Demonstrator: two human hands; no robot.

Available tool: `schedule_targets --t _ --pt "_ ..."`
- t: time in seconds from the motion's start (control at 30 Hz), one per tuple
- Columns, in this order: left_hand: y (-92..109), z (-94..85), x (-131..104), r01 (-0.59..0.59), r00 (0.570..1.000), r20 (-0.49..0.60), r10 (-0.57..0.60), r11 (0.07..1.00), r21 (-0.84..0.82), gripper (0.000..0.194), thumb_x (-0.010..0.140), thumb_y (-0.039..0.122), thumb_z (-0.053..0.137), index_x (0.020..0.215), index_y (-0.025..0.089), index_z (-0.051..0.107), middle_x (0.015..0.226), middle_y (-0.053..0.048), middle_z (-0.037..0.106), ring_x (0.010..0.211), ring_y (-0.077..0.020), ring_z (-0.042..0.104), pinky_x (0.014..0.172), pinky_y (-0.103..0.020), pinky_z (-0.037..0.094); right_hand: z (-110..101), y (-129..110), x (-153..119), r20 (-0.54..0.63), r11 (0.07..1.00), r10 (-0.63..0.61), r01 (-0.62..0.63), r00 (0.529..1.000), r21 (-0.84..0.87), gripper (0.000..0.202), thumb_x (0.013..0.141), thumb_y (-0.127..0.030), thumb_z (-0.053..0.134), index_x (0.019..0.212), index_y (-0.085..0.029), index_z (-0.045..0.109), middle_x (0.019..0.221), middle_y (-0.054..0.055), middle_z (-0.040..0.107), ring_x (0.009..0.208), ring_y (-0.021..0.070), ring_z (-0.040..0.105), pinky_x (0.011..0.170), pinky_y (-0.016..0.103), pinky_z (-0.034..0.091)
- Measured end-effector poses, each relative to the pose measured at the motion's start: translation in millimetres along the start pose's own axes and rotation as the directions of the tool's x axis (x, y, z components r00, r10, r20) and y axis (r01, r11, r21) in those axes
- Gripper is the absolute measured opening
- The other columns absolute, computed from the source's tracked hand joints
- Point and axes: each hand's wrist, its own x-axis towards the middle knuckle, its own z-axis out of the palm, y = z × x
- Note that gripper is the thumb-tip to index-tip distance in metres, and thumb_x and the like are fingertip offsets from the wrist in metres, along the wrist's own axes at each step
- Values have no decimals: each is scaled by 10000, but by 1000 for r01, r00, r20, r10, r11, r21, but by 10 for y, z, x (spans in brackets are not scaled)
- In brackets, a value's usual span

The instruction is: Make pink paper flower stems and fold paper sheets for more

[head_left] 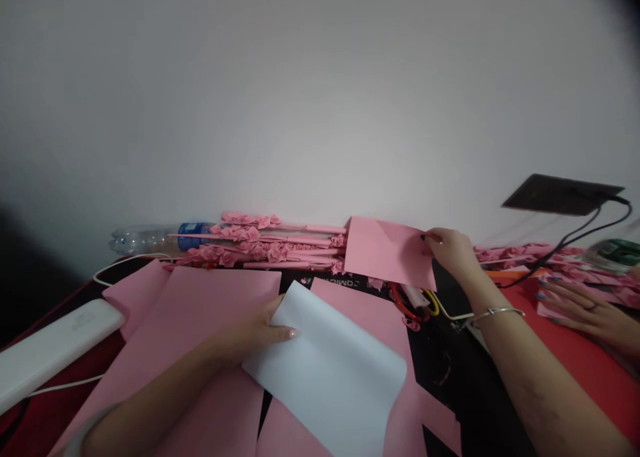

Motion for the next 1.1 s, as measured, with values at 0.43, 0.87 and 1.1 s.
schedule_targets --t 0.43,0.87,1.1 --pt "-92 -30 58 -60 977 -208 39 994 -96 498 752 415 755 1181 223 590 1063 -74 714 919 -275 678 714 -339 555 103 -431 -834 -69 846 -52 80 996 527 494 884 -444 511 1312 -203 457 1272 185 602 1004 284 659 813 429 540" --pt "49 104 42 -73 944 -331 8 980 -186 581 711 410 786 1205 189 572 1048 -106 725 944 -308 673 754 -384 552 656 -822 -1528 456 238 -79 -428 886 872 528 700 -364 807 1112 -184 530 990 100 735 797 251 719 707 375 574" --pt "59 128 44 -118 946 -317 60 978 -169 596 739 390 761 1259 209 532 1138 -105 698 989 -310 662 792 -393 553 706 -822 -1599 396 237 -101 -364 913 901 482 782 -391 734 1151 -207 482 1092 112 705 904 241 701 786 386 569"
